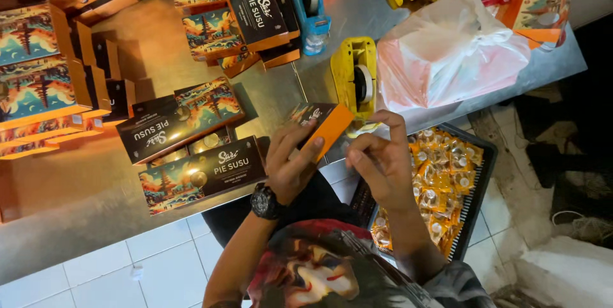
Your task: The person repeatedly picks up small orange boxes labeled 'Pie Susu', places them on a metal table, and seals them using a yellow tape dispenser. Sealed boxes are stacked on the table. A tray of individually wrapped items sits nearby.
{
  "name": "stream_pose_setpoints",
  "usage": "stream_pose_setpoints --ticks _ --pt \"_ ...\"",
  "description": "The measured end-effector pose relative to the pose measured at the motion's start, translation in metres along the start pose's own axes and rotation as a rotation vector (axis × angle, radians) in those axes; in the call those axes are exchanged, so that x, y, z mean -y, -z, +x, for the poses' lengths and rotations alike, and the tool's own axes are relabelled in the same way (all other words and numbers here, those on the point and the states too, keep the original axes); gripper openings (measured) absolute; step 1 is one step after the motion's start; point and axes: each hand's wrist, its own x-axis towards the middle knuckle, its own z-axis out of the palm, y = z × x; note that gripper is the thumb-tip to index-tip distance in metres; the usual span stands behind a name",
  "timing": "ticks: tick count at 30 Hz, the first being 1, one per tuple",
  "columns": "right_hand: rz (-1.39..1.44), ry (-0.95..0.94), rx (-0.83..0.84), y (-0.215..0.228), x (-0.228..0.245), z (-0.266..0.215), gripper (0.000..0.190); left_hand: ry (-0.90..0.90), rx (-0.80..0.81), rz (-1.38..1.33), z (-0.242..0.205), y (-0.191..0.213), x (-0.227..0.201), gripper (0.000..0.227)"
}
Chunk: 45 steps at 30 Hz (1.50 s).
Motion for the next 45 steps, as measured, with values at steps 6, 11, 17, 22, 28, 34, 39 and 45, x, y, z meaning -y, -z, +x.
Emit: stream_pose_setpoints --ticks 6,11,17,22,28,34,39,45 --pt "-0.148 -0.096 0.011 -0.011 0.004 0.007 0.055 -0.072 -0.023 0.006 0.001 0.000 -0.003 0.020" --pt "-0.236 -0.134 0.000 -0.018 0.010 0.012 0.052 -0.080 -0.046 0.001 -0.007 0.001 0.002 0.018" --pt "-0.324 -0.214 -0.036 -0.024 0.015 0.014 0.052 -0.076 -0.024 0.033 -0.005 0.004 0.001 0.018" --pt "-0.339 -0.252 -0.059 -0.032 0.015 0.016 0.049 -0.069 0.111 0.141 0.000 0.016 0.001 0.033" --pt "-0.264 -0.237 0.068 -0.027 0.019 0.030 0.047 -0.040 0.161 0.190 0.030 0.028 0.007 0.028" --pt "-0.296 -0.133 0.070 -0.033 0.005 0.036 0.048 0.045 0.191 0.160 0.046 0.035 0.007 0.032" --pt "-0.322 0.015 -0.010 -0.025 -0.037 0.036 0.049 0.124 0.285 0.054 0.049 0.040 0.018 0.029" --pt "-0.188 -0.073 -0.027 -0.012 -0.093 0.030 0.060 0.153 0.184 0.101 0.041 0.035 0.014 0.030"
